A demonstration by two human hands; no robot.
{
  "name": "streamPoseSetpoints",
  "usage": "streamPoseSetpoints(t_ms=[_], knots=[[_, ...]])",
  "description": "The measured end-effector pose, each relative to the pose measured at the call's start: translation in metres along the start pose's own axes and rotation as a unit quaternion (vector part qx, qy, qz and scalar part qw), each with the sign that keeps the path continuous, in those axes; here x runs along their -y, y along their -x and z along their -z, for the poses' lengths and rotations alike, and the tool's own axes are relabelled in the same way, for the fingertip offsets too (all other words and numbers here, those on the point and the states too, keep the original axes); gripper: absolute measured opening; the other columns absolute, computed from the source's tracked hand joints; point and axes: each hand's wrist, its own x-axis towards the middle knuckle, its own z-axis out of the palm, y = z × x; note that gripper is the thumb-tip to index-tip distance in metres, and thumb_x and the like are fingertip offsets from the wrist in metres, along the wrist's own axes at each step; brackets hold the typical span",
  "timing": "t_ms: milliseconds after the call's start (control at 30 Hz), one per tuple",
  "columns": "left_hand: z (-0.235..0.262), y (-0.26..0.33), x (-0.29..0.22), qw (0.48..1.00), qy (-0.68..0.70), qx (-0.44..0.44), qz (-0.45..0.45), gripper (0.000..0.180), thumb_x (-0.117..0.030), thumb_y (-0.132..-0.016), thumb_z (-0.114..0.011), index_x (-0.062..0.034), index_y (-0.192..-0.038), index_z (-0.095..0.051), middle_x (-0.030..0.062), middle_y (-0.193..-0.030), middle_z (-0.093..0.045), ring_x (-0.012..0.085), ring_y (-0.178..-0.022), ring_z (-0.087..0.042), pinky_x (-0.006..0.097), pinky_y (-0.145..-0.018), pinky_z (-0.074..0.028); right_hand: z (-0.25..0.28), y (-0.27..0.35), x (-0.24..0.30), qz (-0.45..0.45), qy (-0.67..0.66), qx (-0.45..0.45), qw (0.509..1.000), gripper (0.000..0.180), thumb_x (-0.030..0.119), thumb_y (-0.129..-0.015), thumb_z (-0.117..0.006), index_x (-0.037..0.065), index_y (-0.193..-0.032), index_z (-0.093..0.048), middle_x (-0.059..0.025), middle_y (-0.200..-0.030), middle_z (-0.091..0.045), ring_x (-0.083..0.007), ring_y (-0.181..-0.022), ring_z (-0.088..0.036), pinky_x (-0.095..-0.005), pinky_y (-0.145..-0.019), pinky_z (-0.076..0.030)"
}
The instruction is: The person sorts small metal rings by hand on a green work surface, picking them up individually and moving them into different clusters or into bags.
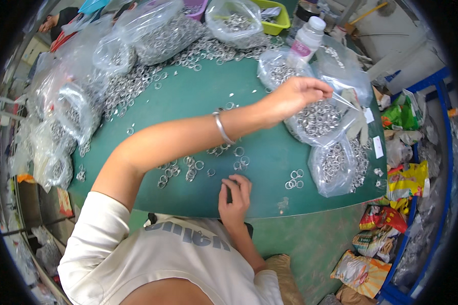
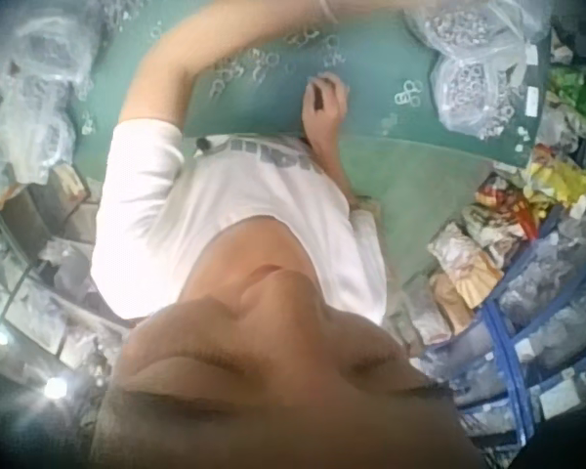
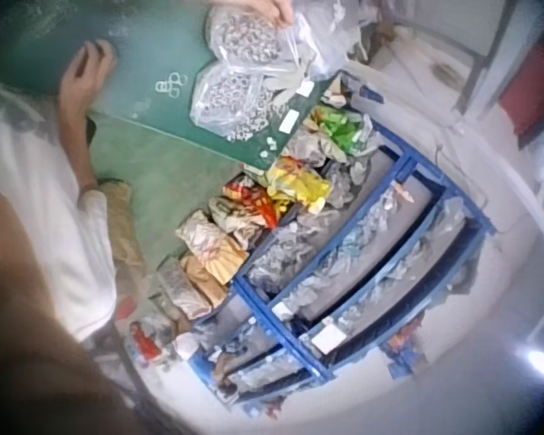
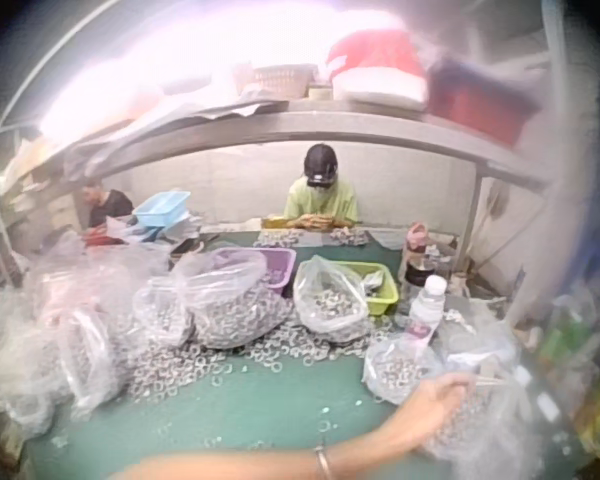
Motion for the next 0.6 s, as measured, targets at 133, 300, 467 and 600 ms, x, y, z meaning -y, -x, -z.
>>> streamPoseSetpoints(t_ms=[133, 300, 467, 600], knots=[[0.047, 0.069, -0.031, 0.998, -0.024, -0.050, -0.016, 0.025, -0.010, -0.094, -0.053, 0.0026, -0.114, -0.062, 0.0111, -0.107, -0.066, 0.0174, -0.103, -0.063, 0.028, -0.090, -0.050, -0.001, -0.002, 0.000, 0.007, 0.013, 0.009, 1.000, 0.022, -0.005, -0.077, -0.062, -0.001, -0.099, -0.062, -0.0155, -0.109, -0.054, -0.0346, -0.102, -0.053, -0.0413, -0.087, -0.044], [0.095, 0.186, -0.027, 0.939, -0.302, -0.152, 0.057, 0.026, -0.013, -0.093, -0.056, 0.0002, -0.115, -0.061, 0.0111, -0.105, -0.066, 0.0188, -0.097, -0.063, 0.032, -0.087, -0.050, 0.001, -0.004, -0.003, 0.037, 0.022, 0.085, 0.995, 0.031, 0.001, -0.077, -0.065, 0.001, -0.108, -0.060, -0.0139, -0.115, -0.053, -0.0347, -0.112, -0.046, -0.0449, -0.095, -0.037], [0.075, 0.268, 0.018, 0.772, -0.628, -0.091, 0.032, 0.039, -0.013, -0.083, -0.067, -0.0018, -0.119, -0.057, 0.0143, -0.122, -0.052, 0.0302, -0.109, -0.050, 0.039, -0.092, -0.044, 0.012, -0.047, -0.014, 0.069, 0.104, 0.104, 0.987, 0.038, 0.005, -0.078, -0.066, 0.002, -0.115, -0.058, -0.0125, -0.121, -0.051, -0.0336, -0.111, -0.046, -0.0444, -0.095, -0.035], [0.069, 0.287, 0.035, 0.776, -0.623, -0.074, 0.058, 0.039, -0.008, -0.081, -0.066, -0.0023, -0.118, -0.056, 0.0137, -0.127, -0.046, 0.0323, -0.109, -0.047, 0.041, -0.090, -0.043, 0.010, -0.068, -0.015, 0.114, 0.179, 0.136, 0.968, 0.042, 0.006, -0.078, -0.067, 0.003, -0.119, -0.056, -0.0118, -0.126, -0.049, -0.0331, -0.116, -0.043, -0.0451, -0.096, -0.033]])
